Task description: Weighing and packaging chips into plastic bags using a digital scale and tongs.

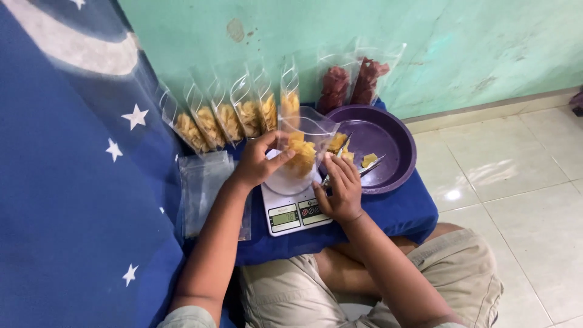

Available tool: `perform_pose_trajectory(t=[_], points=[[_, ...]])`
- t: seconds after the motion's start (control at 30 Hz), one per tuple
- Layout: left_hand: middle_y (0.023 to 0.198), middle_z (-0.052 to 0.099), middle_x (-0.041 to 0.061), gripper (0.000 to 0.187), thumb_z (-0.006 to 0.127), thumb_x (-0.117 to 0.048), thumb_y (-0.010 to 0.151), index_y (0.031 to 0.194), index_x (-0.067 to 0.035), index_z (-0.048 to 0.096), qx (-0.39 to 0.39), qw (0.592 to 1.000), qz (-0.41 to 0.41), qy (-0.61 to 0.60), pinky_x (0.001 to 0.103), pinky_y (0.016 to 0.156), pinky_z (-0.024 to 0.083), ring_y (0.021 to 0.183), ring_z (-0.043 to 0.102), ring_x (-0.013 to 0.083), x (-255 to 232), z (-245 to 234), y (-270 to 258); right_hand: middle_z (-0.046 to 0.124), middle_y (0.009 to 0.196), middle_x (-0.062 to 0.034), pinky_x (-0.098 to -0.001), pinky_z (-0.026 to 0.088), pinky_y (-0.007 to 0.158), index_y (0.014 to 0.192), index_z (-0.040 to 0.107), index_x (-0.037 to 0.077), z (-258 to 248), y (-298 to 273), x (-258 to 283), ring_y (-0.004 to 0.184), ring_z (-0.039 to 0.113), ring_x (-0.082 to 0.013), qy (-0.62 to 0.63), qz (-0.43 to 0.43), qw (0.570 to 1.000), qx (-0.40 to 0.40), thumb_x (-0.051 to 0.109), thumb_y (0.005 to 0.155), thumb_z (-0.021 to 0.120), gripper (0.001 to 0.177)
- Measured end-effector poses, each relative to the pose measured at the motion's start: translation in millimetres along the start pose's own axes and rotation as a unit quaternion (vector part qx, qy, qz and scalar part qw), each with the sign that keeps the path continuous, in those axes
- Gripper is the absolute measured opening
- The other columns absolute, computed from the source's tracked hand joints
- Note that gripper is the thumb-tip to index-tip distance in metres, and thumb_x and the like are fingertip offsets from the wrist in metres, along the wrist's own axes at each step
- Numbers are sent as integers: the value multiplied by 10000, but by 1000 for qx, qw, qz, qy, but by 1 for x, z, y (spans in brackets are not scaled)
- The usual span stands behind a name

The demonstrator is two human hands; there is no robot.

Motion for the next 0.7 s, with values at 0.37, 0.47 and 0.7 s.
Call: perform_pose_trajectory(t=[0.37, 0.47, 0.7], points=[[1010, 730, 234, 603, 881, -391, 793, 1221, -26, 667, 97, 981, -91, 142, 525, 914, 557, 997, 728, 400, -42, -3, 14, 679, 1301, -259, -539, 429, 1108, 1366, 595, -129, 10, -3, 0, 1240, 639, -435, 22, -18, 998, 51, 296, 921, 692, 623], [1123, 747, 220, 700, 921, -387, 739, 1316, -89, 660, 80, 980, -104, 151, 528, 966, 562, 1073, 719, 431, -23, -3, 10, 672, 1322, -256, -550, 433, 1104, 1378, 586, -123, 11, -6, -3, 1261, 625, -445, 47, -17, 997, 60, 309, 918, 702, 641], [851, 722, 139, 634, 987, -438, 631, 1116, -131, 716, -58, 982, 49, 175, 463, 803, 593, 848, 727, 375, 31, 0, -23, 667, 1332, -253, -561, 456, 1072, 1401, 573, -109, 15, -8, -8, 1271, 614, -460, 89, 4, 993, 71, 333, 904, 715, 680]])
Point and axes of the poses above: each hand's wrist, its own y-axis towards the middle knuckle, its own z-axis out of the palm, x = y × z, the point moved 4 cm from there along y, towards the middle knuckle
